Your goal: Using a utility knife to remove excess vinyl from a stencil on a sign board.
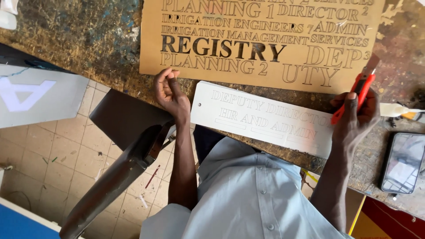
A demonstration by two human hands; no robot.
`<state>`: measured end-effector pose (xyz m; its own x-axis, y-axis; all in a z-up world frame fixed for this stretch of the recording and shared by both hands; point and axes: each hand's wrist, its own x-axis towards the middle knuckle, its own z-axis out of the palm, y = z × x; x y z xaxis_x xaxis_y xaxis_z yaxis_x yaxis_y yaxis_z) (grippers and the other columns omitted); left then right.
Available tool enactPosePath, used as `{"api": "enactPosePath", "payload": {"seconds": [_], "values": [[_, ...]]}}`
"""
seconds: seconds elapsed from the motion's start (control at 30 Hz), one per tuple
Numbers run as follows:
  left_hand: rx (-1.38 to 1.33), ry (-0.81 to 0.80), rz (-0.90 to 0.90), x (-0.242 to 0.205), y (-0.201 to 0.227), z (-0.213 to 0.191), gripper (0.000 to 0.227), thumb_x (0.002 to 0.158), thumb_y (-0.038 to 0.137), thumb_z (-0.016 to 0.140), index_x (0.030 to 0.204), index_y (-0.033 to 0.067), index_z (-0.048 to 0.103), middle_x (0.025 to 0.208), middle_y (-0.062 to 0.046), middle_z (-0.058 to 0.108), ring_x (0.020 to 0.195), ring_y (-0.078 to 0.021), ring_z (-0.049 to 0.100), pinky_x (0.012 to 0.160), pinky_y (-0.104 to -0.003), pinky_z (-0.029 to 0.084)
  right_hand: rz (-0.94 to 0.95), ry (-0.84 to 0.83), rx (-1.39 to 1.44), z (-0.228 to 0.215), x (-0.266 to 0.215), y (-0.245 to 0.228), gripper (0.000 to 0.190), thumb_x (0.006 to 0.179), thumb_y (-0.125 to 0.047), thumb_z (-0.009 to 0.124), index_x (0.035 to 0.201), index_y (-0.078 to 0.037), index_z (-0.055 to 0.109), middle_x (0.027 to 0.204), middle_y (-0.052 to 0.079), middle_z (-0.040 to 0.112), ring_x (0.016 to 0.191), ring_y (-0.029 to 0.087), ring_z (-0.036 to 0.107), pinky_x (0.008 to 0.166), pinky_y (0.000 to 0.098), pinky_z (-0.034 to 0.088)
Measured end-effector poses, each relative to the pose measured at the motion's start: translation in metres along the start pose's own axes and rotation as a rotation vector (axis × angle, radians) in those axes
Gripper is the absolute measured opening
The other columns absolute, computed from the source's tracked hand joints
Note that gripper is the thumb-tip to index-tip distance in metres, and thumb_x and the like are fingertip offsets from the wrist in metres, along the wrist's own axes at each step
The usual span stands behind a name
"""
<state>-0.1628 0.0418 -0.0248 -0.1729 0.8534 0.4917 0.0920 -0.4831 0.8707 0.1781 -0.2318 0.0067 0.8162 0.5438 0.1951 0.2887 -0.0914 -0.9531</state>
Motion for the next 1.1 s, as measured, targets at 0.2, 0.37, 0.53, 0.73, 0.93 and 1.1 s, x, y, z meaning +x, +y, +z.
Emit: {"api": "enactPosePath", "payload": {"seconds": [0.2,0.37,0.53,0.73,0.93,1.1], "values": [[0.028,-0.112,-0.083,0.002,0.008,0.005,0.012,0.116,0.011,0.064,0.120,0.0086,0.076,0.102,-0.010,0.080,0.098,-0.0221,0.078,0.094,-0.036,0.062,-0.009,0.074,-0.006,0.014,-0.003,-0.014,0.039,0.126,-0.031,0.066,0.143,0.004,0.070,0.091,0.012,0.071,0.078,0.023,0.073,0.073,0.0350,0.062],[0.006,-0.173,-0.131,0.004,-0.002,0.003,0.014,0.115,0.003,0.065,0.123,0.0065,0.076,0.100,-0.010,0.079,0.098,-0.0192,0.078,0.090,-0.032,0.062,-0.078,0.108,0.017,0.007,-0.004,0.005,0.041,0.125,-0.038,0.069,0.130,0.003,0.066,0.093,0.017,0.075,0.080,0.025,0.076,0.073,0.0364,0.061],[0.016,-0.247,-0.066,0.011,-0.002,0.000,0.016,0.114,-0.004,0.065,0.124,0.0017,0.076,0.096,-0.012,0.077,0.099,-0.0192,0.076,0.092,-0.033,0.063,-0.095,0.125,0.058,0.009,-0.004,0.000,0.036,0.125,-0.031,0.068,0.129,0.005,0.069,0.092,0.018,0.074,0.081,0.026,0.076,0.074,0.0365,0.062],[0.066,-0.412,-0.131,0.014,0.029,0.037,0.020,0.116,-0.002,0.066,0.131,0.0054,0.076,0.118,-0.013,0.076,0.115,-0.0264,0.075,0.105,-0.042,0.062,-0.112,0.098,0.013,0.009,-0.002,-0.001,0.038,0.124,-0.032,0.069,0.132,0.005,0.070,0.091,0.019,0.077,0.079,0.028,0.079,0.071,0.0372,0.062],[-0.009,-0.800,-0.059,0.008,0.065,0.122,0.022,0.117,0.004,0.062,0.137,0.0000,0.071,0.128,-0.023,0.071,0.127,-0.0423,0.069,0.117,-0.062,0.054,-0.093,0.074,-0.006,0.004,-0.003,-0.003,0.039,0.125,-0.034,0.065,0.132,0.005,0.068,0.094,0.018,0.077,0.082,0.027,0.079,0.074,0.0372,0.063],[0.217,-1.033,0.216,0.013,0.066,0.197,0.044,0.117,0.025,0.068,0.151,-0.0021,0.063,0.147,-0.030,0.066,0.145,-0.0459,0.061,0.127,-0.062,0.046,-0.124,0.100,-0.025,0.002,-0.005,0.011,0.042,0.124,-0.033,0.066,0.142,0.004,0.069,0.083,0.015,0.073,0.073,0.027,0.077,0.067,0.0369,0.059]]}}
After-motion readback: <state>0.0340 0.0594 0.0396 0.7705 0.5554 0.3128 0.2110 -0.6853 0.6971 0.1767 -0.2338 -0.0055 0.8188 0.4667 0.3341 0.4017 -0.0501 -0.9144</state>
